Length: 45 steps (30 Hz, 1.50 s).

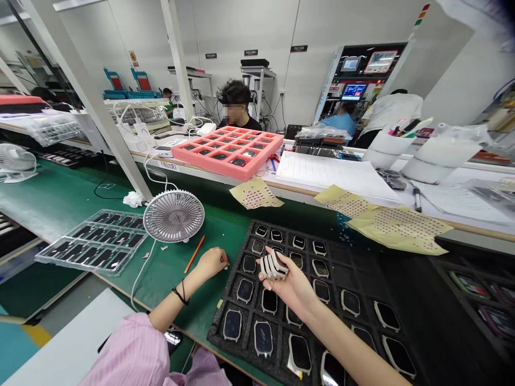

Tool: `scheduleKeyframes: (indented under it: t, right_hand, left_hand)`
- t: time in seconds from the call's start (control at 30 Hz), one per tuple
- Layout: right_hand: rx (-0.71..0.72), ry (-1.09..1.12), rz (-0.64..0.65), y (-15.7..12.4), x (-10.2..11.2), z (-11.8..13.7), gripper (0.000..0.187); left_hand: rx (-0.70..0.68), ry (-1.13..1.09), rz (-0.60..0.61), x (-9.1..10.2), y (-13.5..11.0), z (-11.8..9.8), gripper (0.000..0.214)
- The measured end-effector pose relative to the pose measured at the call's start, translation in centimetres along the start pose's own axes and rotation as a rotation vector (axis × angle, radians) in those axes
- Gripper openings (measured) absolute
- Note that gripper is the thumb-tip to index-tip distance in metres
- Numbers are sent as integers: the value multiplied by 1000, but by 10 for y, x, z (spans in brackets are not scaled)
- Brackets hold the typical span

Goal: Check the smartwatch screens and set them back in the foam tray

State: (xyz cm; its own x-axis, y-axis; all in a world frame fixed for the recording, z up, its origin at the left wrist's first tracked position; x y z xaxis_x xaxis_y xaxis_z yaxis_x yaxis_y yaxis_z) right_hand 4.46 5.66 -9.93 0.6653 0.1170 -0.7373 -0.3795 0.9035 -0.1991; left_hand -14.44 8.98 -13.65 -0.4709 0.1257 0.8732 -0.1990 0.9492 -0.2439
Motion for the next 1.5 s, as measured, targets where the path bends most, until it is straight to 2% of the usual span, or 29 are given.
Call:
scheduleKeyframes:
  t: [0.13, 0.27, 0.3, 0.4, 0.5, 0.73, 0.87, 1.0, 1.23, 1.37, 1.5]
  right_hand:
    - [-6, 9, 6, -1, -1, 2, 36]
    - [-92, 3, 61, -4, -5, -7, 37]
    - [-127, 3, 91, -6, -7, -10, 35]
    - [-214, 20, 202, -13, -19, -19, 30]
    - [-253, 50, 291, -21, -29, -22, 30]
    - [-298, 96, 401, -34, -42, -20, 32]
    - [-343, 112, 449, -42, -46, -23, 34]
    - [-403, 92, 498, -50, -47, -27, 42]
    - [-468, 33, 515, -57, -40, -36, 42]
    - [-489, -34, 535, -60, -35, -42, 43]
    - [-497, -119, 559, -63, -27, -44, 50]
  left_hand:
    - [-40, -90, 21, 9, -5, -14, 5]
    - [-189, -256, -79, 41, -37, -55, 14]
    - [-335, -389, -126, 56, -52, -74, 15]
    - [-767, -592, -83, 78, -101, -121, 13]
    - [-937, -636, -48, 86, -123, -138, 12]
    - [-997, -711, -24, 91, -129, -141, 12]
    - [-1062, -680, -38, 97, -136, -148, 11]
    - [-1090, -657, 24, 97, -136, -153, 9]
    - [-1074, -528, 179, 80, -129, -156, 8]
    - [-1013, -539, 282, 68, -123, -157, 17]
    - [-996, -492, 307, 55, -120, -158, 24]
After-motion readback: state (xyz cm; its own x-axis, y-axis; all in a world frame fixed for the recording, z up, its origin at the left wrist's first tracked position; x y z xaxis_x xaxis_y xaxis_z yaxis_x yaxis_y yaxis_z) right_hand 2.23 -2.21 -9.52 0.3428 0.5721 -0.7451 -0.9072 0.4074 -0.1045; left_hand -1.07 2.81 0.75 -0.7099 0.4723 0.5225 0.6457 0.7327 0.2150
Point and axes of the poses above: each hand's wrist, its own y-axis towards the middle knuckle, its own x-axis out of the back of the hand, z = x × y, the point moved 10 cm from there along y, towards the middle knuckle, and after that the axes turned 12 degrees about x, right-handed, at the moved point
